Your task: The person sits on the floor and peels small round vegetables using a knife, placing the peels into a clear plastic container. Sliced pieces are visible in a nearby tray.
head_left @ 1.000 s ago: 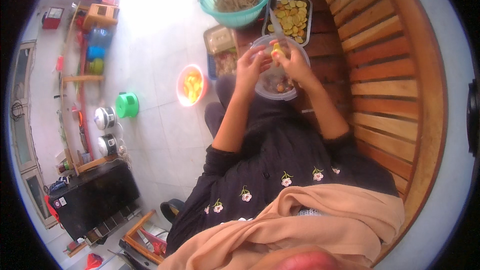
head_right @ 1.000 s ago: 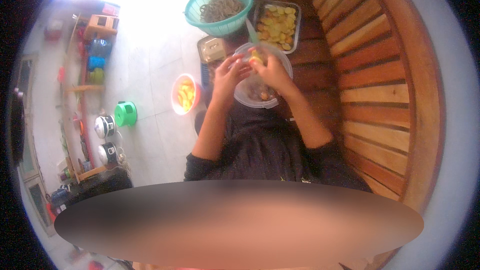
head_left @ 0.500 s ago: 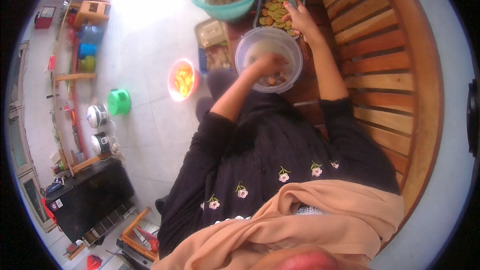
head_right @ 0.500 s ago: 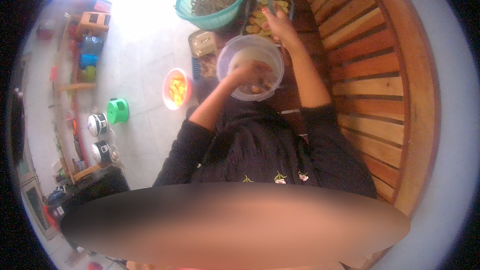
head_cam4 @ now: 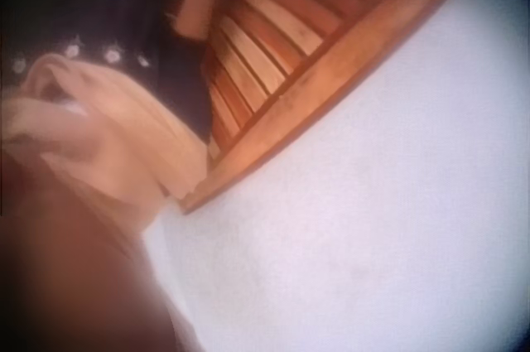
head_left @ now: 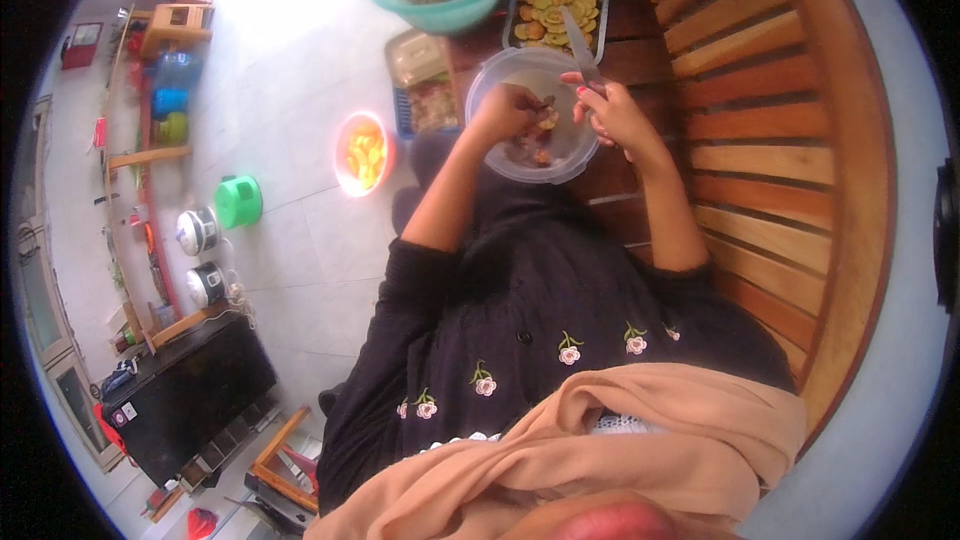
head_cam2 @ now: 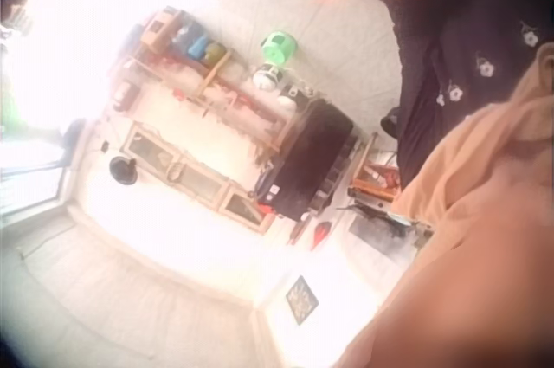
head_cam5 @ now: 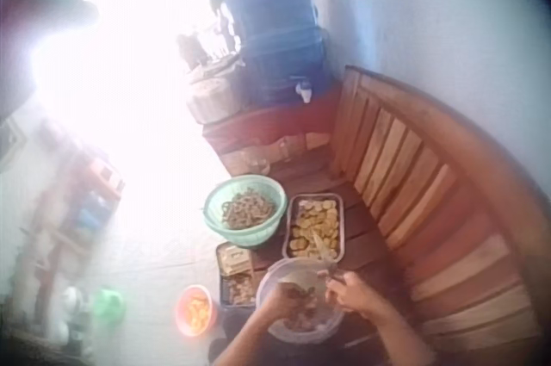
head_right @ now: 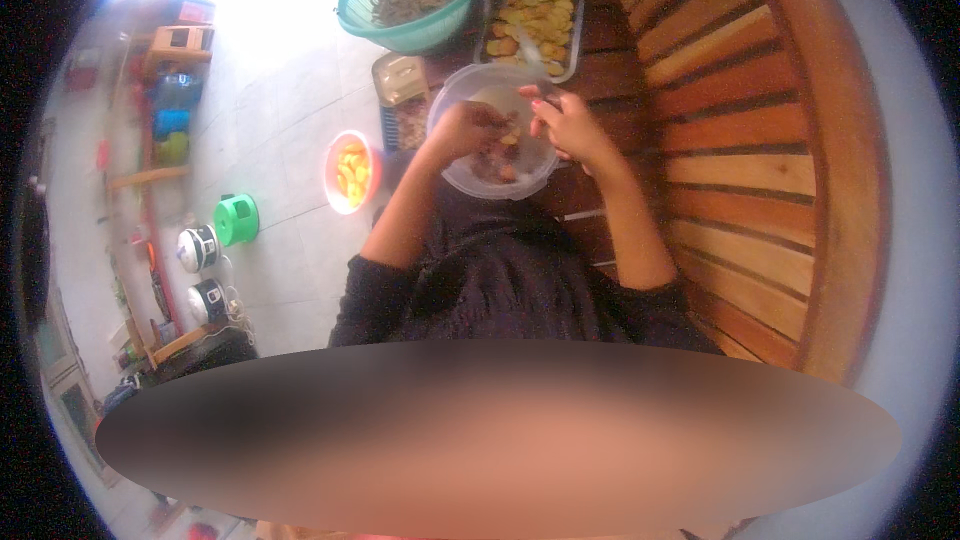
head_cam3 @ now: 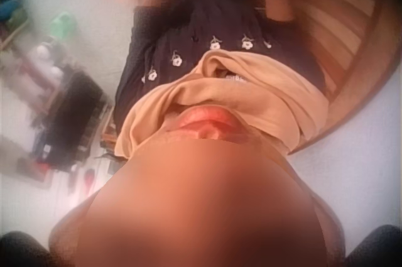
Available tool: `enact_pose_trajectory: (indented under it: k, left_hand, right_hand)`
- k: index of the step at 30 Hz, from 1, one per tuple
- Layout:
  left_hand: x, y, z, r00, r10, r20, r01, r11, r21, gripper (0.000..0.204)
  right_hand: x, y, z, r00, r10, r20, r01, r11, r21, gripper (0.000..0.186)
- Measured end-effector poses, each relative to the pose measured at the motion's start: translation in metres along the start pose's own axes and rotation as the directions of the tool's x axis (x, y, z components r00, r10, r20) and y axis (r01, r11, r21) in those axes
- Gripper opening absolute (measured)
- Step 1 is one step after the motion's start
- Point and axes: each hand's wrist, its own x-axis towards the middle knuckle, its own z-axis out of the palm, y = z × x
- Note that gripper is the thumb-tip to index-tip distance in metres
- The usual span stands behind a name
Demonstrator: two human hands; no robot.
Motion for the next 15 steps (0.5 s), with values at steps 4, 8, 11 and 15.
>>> enact_pose_trajectory:
  k: [4, 8, 11, 15]
  left_hand:
    - [-0.012, 0.002, -0.008, 0.999, 0.048, 0.012, -0.042, 0.961, -0.275, 0.026]
    - [-0.010, 0.004, -0.010, 1.000, -0.020, -0.011, 0.018, 0.976, -0.215, 0.027]
    - [-0.003, 0.006, -0.003, 0.984, -0.016, -0.176, -0.010, 0.990, -0.143, 0.029]
    - [0.000, 0.001, 0.010, 0.751, 0.515, -0.414, -0.306, 0.826, 0.473, 0.032]
  right_hand:
    - [0.006, 0.003, 0.000, 1.000, 0.001, -0.021, -0.001, 1.000, -0.014, 0.036]
    - [0.010, 0.000, 0.001, 0.999, 0.010, -0.038, -0.012, 0.999, -0.034, 0.036]
    - [0.008, -0.002, 0.002, 0.999, 0.004, -0.035, -0.005, 1.000, -0.017, 0.036]
    - [0.007, 0.001, 0.002, 0.998, -0.042, -0.042, 0.042, 0.999, -0.009, 0.036]
